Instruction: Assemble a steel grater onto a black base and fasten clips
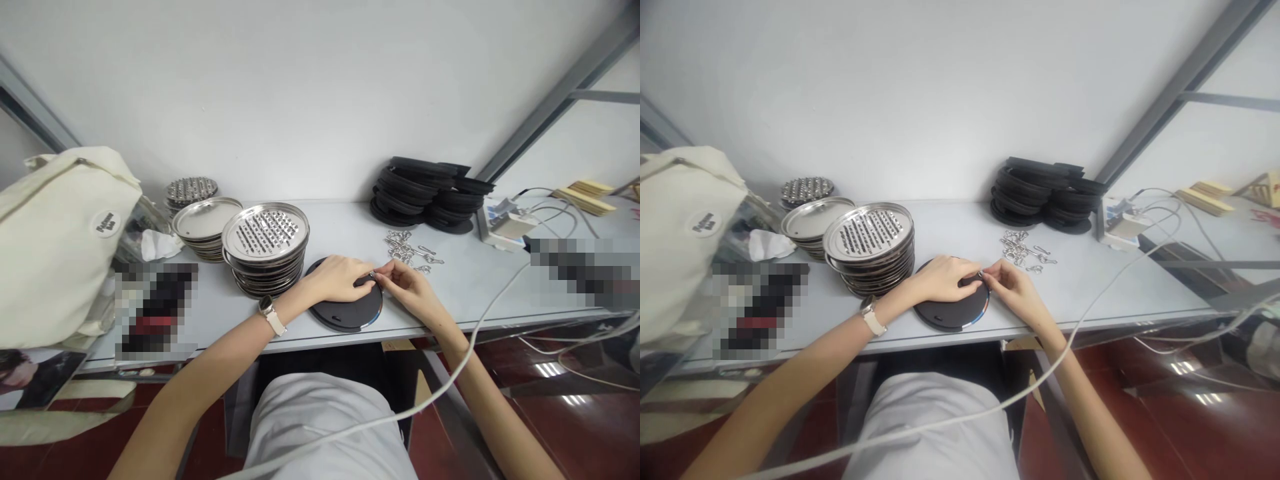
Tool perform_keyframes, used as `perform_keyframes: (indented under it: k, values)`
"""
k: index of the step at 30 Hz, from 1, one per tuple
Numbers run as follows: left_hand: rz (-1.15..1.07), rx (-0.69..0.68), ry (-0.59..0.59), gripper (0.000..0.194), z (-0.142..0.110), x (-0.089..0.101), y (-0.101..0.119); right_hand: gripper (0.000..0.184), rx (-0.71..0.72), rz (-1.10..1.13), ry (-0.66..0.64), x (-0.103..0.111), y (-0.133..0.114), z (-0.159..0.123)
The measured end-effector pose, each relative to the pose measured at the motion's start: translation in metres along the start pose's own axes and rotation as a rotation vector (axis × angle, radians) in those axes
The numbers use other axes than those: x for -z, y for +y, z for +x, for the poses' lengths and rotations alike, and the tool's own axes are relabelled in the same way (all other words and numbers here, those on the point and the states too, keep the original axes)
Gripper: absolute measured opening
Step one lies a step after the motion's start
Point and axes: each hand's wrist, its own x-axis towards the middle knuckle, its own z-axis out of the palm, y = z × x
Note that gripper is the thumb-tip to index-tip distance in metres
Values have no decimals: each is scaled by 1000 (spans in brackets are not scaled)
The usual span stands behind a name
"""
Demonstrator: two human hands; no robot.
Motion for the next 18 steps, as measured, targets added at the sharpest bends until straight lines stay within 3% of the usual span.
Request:
perform_keyframes:
  k: [3, 7, 18]
  values:
    - [0, 20, -21, 24, 0, 1, 1, 24, 22, -179, 15, 2, -6, 4]
    - [-9, 27, -22, 24, 1, 1, 1, 25, 18, -350, -62, 3, -14, 9]
    - [18, 10, -5, 23, 0, -1, 0, 28, 41, -424, 4, -7, -5, 2]
